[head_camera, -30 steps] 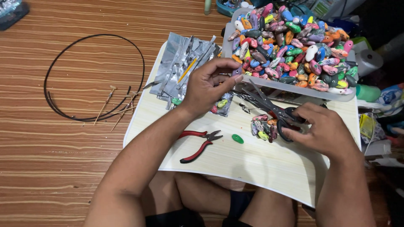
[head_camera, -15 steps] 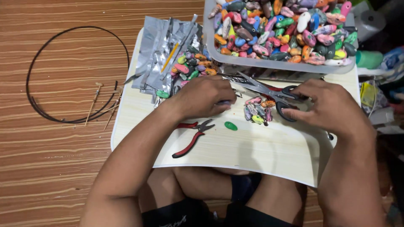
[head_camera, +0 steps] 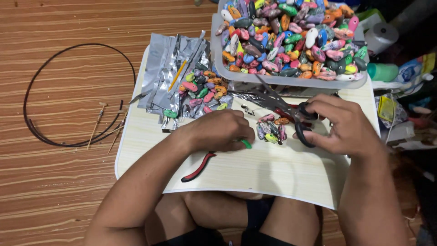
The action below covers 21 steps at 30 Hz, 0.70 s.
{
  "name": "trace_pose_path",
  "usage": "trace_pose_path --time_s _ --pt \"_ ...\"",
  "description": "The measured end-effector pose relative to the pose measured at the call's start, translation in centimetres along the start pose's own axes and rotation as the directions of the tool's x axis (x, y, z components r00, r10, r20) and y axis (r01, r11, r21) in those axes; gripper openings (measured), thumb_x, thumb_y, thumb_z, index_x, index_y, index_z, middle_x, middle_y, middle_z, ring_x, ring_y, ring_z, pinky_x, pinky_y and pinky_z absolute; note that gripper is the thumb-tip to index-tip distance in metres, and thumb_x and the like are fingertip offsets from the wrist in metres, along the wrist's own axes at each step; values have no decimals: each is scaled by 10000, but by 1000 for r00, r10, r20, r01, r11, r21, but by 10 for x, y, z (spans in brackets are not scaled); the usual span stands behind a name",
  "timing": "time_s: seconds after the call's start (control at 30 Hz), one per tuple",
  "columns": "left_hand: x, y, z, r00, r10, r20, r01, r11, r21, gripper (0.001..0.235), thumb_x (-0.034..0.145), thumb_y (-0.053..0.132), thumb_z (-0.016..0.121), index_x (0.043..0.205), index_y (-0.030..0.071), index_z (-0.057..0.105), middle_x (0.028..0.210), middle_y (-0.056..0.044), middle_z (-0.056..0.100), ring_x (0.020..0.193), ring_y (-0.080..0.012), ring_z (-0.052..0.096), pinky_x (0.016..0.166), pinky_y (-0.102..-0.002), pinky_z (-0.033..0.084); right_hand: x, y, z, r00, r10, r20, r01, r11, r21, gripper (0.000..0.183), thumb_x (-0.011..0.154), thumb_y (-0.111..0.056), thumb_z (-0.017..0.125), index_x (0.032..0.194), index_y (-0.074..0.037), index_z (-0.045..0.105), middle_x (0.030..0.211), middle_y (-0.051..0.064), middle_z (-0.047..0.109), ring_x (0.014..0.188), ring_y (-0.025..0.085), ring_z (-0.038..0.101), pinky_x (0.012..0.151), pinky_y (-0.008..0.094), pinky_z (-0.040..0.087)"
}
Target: Assembling fishing lures by attaching hooks and weights to soft plastic bodies using pliers
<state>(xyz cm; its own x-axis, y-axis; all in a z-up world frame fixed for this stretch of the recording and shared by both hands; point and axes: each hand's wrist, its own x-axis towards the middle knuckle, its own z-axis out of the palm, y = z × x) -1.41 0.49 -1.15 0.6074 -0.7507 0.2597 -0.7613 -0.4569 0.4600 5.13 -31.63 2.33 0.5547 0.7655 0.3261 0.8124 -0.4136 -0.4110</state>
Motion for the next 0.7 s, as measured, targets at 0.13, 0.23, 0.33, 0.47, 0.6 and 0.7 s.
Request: trace_pose_path --time_s 0.13,0.23,0.33,0.47,0.6,0.7 --pt "-2 12 -20 998 -36 -43 30 989 -145 399 810 71 674 1201 152 684 1057 -42 696 958 -256 677 842 -407 553 3 -15 4 994 -9 -110 9 1000 -1 465 682 -209 805 1017 66 639 1175 206 681 920 303 652 832 361 520" --pt "-3 14 -27 966 -90 -241 7 945 -326 263 988 124 615 1234 172 696 1048 -38 654 838 -183 638 752 -318 546 11 -33 6 981 -14 -194 12 1000 -11 412 798 -292 719 976 73 650 1109 173 673 825 254 585 746 325 467" --pt "-3 17 -32 922 -120 -367 7 956 -293 226 970 112 646 1194 97 667 1176 -59 662 962 -204 671 827 -322 551 10 -32 13 964 -16 -267 7 999 -33 396 712 -211 805 951 60 642 1069 167 664 780 250 560 713 320 451" --pt "2 4 -20 912 -193 -362 52 930 -364 234 932 161 696 1146 135 606 1078 -70 713 892 -190 747 753 -300 656 10 -26 19 946 4 -323 -13 1000 -27 373 680 -112 822 944 85 649 1050 175 677 763 225 556 684 308 451" --pt "0 9 -27 850 -238 -470 9 899 -439 371 929 122 743 1282 133 628 1199 -18 730 901 -96 702 828 -241 616 10 -24 23 951 -4 -309 -24 996 -86 381 687 -176 869 923 53 677 1033 162 691 766 226 598 689 315 468" --pt "-2 11 -33 840 -225 -494 -86 844 -530 421 955 43 694 1330 112 515 1249 -82 698 1162 -173 712 1012 -310 612 12 -30 22 959 0 -283 -21 997 -71 347 678 -145 832 913 49 666 1049 154 689 744 218 578 676 304 459"
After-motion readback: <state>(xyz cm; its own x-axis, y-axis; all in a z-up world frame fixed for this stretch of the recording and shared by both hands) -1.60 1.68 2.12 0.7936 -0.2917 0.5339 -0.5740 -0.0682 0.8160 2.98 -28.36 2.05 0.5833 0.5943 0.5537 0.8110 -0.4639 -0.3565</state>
